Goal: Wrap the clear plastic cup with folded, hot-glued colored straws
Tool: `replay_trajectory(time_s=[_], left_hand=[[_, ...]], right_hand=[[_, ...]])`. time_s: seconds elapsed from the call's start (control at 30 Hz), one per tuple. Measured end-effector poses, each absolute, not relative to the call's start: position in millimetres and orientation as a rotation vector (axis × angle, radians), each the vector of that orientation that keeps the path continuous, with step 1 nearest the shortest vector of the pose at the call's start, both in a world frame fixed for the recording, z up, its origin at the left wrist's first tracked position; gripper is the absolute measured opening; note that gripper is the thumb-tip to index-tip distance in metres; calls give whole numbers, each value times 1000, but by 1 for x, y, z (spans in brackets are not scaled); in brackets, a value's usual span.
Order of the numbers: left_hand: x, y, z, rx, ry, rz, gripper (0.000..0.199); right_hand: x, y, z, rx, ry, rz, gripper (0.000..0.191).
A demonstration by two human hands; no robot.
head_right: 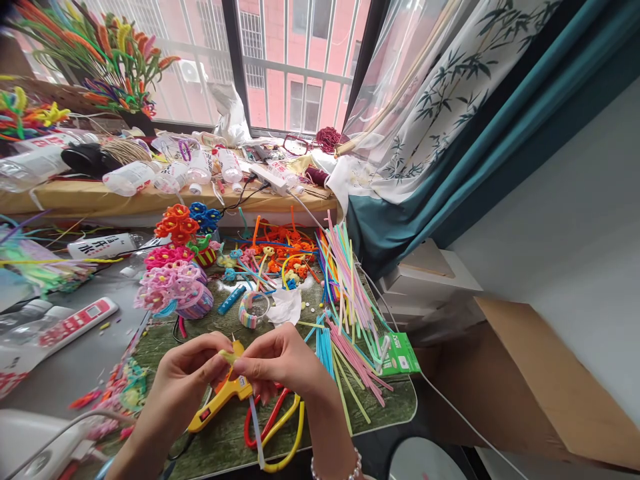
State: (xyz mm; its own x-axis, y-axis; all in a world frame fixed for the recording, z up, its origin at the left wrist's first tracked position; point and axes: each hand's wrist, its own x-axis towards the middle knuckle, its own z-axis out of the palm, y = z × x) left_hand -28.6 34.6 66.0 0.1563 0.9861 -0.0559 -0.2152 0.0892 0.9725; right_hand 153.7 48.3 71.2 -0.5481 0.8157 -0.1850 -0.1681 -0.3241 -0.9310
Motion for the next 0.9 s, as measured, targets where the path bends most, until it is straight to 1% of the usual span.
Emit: replay_trajectory(time_s=[0.07,0.13,0.2,0.27,0.37,0.5,0.67,0.8,0.9], left_hand=[[-27,38,68,996,1017,1167,27],[-27,43,70,957,1068,1153,29],[-27,49,71,959,1098,1118,30],[-26,53,73,995,1113,1077,30],[-23,57,76,1051,1140,1026,32],[-19,59,79,1129,1184,1026,31],[-28,62,83,1295,1228,1035,25],[-35,65,82,1384,1075,940,22],[-35,66,76,1330,1008,926,20]], right_hand=[[154,48,68,-835,-1264,1933,45],[155,48,63,-802,-1286,1916,52],[156,50,58,-828,-1296,1858,60],[155,53,54,-885,-1286,1763,62],[151,58,53,-946,-1290,1680,55],[145,62,56,-1022,-1270,1669,48],[146,62,60,-1012,-1236,1711,44],[152,63,65,-946,-1269,1816,43],[155,63,66,-910,-1286,1882,43]])
